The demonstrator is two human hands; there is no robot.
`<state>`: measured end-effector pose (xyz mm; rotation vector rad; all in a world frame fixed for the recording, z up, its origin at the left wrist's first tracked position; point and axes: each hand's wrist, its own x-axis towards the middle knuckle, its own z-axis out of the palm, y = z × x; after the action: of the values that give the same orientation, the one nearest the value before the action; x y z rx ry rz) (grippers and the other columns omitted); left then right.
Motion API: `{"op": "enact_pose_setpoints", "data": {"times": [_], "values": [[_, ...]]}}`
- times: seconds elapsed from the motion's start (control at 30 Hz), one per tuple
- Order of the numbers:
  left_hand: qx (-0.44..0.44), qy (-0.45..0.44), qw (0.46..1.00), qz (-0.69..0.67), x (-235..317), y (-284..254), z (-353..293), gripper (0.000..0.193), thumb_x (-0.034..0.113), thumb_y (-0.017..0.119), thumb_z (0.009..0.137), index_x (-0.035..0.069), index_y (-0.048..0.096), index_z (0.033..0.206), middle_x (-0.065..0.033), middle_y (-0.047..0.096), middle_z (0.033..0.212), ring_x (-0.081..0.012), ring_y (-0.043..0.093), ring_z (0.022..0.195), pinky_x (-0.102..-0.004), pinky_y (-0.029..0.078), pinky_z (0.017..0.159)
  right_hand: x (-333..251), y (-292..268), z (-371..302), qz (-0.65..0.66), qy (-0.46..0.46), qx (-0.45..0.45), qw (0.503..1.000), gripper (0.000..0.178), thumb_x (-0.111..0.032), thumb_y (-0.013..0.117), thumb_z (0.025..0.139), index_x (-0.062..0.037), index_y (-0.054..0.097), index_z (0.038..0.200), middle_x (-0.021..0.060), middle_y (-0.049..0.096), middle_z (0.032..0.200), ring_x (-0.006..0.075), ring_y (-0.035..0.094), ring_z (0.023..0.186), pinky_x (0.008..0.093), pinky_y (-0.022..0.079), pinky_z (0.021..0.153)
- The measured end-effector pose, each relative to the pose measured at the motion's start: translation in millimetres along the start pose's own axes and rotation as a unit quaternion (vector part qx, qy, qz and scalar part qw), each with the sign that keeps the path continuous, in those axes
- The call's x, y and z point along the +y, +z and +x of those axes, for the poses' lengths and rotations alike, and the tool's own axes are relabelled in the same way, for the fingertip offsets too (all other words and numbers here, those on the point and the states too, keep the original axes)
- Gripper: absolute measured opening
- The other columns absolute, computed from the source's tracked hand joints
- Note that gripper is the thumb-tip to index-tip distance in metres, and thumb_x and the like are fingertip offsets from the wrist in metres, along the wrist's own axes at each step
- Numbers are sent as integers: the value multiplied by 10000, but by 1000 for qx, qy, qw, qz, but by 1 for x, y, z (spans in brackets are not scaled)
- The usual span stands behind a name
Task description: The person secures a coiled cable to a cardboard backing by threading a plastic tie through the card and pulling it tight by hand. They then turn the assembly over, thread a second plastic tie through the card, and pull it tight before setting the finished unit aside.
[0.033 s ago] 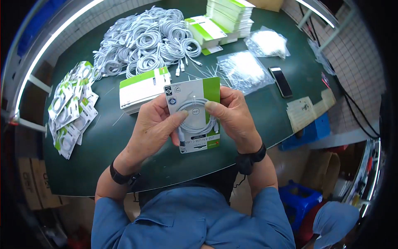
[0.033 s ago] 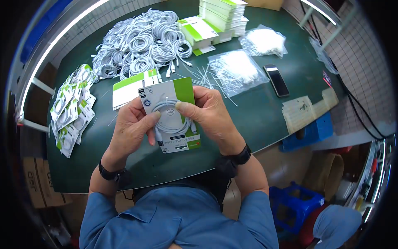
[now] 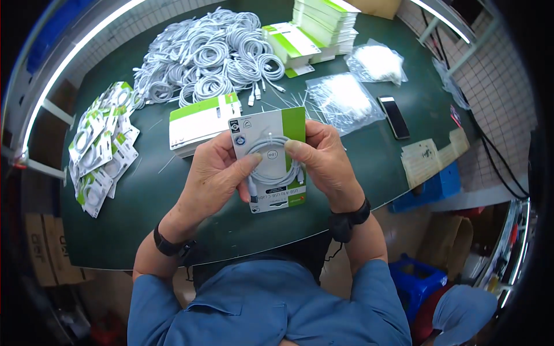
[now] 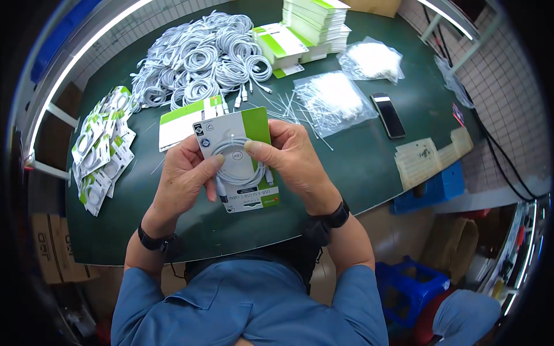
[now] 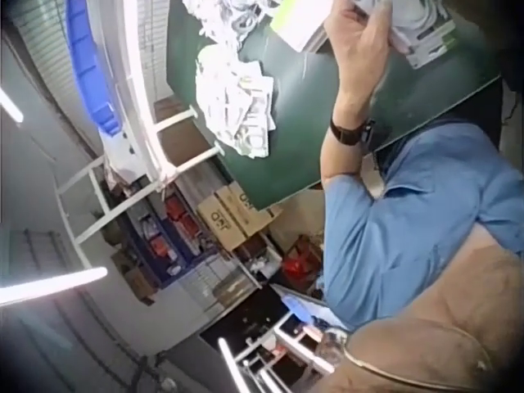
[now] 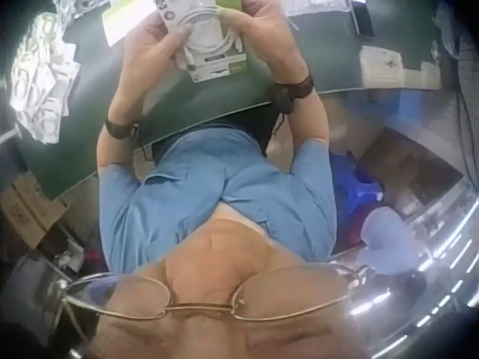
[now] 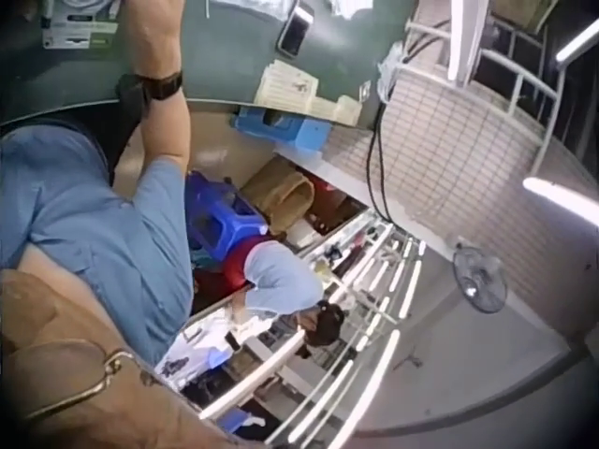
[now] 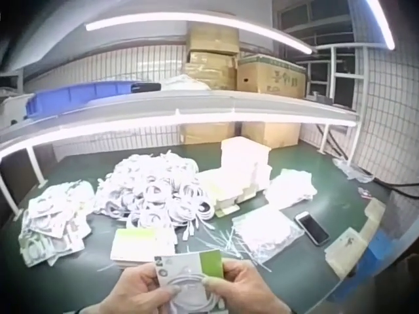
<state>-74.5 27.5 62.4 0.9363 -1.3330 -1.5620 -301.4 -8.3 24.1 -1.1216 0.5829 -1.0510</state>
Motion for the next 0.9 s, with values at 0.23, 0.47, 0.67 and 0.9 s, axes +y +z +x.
{"op": "enact_pose_setpoints", "data": {"times": [0.23, 0.47, 0.67, 0.9], "values": [[84, 2, 996, 27, -13, -13, -2, 317, 35, 667, 969, -58, 604, 1266, -90, 722, 1011, -74, 656, 663, -190, 526, 491, 16, 11, 29, 18, 4, -24, 1000, 359, -134, 748, 948, 55, 673, 1244, 110, 735, 1143, 142, 682, 1011, 301, 545, 935], [41, -20, 999, -1, -12, -47, -6, 325, 41, 696, 942, -48, 619, 1245, -72, 727, 988, -60, 640, 641, -181, 438, 438, 37, 24, 35, 35, -18, -24, 999, 371, -150, 747, 962, 62, 659, 1254, 117, 733, 1138, 135, 687, 984, 281, 556, 911], [209, 139, 955, 158, -13, -33, -14, 330, 38, 747, 878, -10, 656, 1191, -65, 709, 1019, -140, 661, 829, -262, 498, 583, 57, 40, 42, 17, -34, 28, 999, 310, -126, 725, 981, 52, 656, 1226, 104, 732, 1114, 119, 682, 955, 283, 566, 887], [195, 376, 710, 563, -20, -38, -41, 421, 69, 836, 705, 55, 692, 1101, -56, 665, 1079, -290, 599, 1095, -408, 503, 813, 58, 68, 49, 43, -93, 64, 993, 243, -130, 715, 994, 23, 666, 1175, 70, 734, 1067, 96, 672, 923, 261, 558, 837]]}}
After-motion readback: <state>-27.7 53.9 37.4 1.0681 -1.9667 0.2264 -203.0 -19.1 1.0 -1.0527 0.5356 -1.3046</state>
